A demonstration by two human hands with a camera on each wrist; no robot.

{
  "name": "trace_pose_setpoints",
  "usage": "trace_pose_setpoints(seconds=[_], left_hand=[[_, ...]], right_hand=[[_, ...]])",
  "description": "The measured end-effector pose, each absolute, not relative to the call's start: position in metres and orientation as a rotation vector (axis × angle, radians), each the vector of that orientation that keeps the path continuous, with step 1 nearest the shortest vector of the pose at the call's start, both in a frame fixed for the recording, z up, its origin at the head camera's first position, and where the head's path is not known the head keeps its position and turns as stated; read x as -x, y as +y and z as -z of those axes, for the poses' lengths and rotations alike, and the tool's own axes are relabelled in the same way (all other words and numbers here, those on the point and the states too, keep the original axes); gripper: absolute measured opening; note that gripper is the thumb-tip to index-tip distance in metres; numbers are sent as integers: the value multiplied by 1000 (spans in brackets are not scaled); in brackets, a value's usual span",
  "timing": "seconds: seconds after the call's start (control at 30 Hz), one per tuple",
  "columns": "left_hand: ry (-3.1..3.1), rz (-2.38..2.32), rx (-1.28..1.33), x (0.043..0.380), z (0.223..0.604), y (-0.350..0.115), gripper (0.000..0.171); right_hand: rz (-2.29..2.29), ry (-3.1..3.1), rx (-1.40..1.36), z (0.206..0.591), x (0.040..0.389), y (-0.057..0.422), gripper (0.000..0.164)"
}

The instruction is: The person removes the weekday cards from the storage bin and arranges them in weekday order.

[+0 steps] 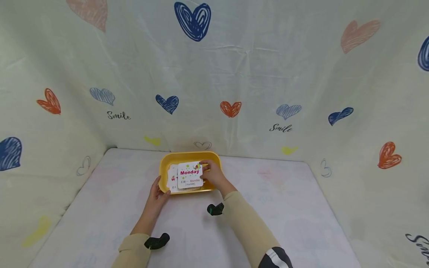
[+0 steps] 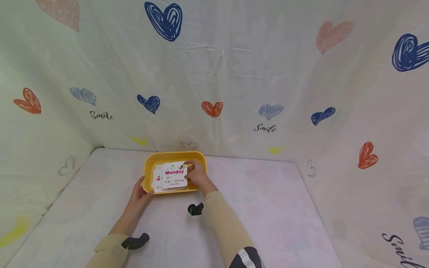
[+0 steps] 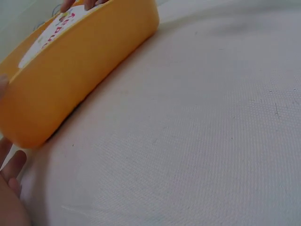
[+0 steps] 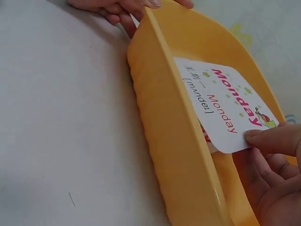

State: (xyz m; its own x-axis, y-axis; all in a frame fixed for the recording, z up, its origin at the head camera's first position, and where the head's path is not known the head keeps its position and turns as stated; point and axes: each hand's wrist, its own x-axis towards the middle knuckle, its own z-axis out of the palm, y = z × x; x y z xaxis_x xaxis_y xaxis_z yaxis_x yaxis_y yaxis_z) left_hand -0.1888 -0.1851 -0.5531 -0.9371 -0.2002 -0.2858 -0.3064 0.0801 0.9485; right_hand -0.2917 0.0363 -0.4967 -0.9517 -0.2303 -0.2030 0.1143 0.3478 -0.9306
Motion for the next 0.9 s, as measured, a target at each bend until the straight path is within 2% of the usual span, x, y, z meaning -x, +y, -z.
trace_pose_setpoints(seconds=[0.47, 0.9], left_hand=[[2330, -1903, 480, 195, 548, -188, 77], [2308, -1805, 527, 209, 542, -198, 82]], right_hand=[[1800, 2294, 52, 472, 301, 84, 50], [2009, 2279, -89, 464, 302, 141, 52]])
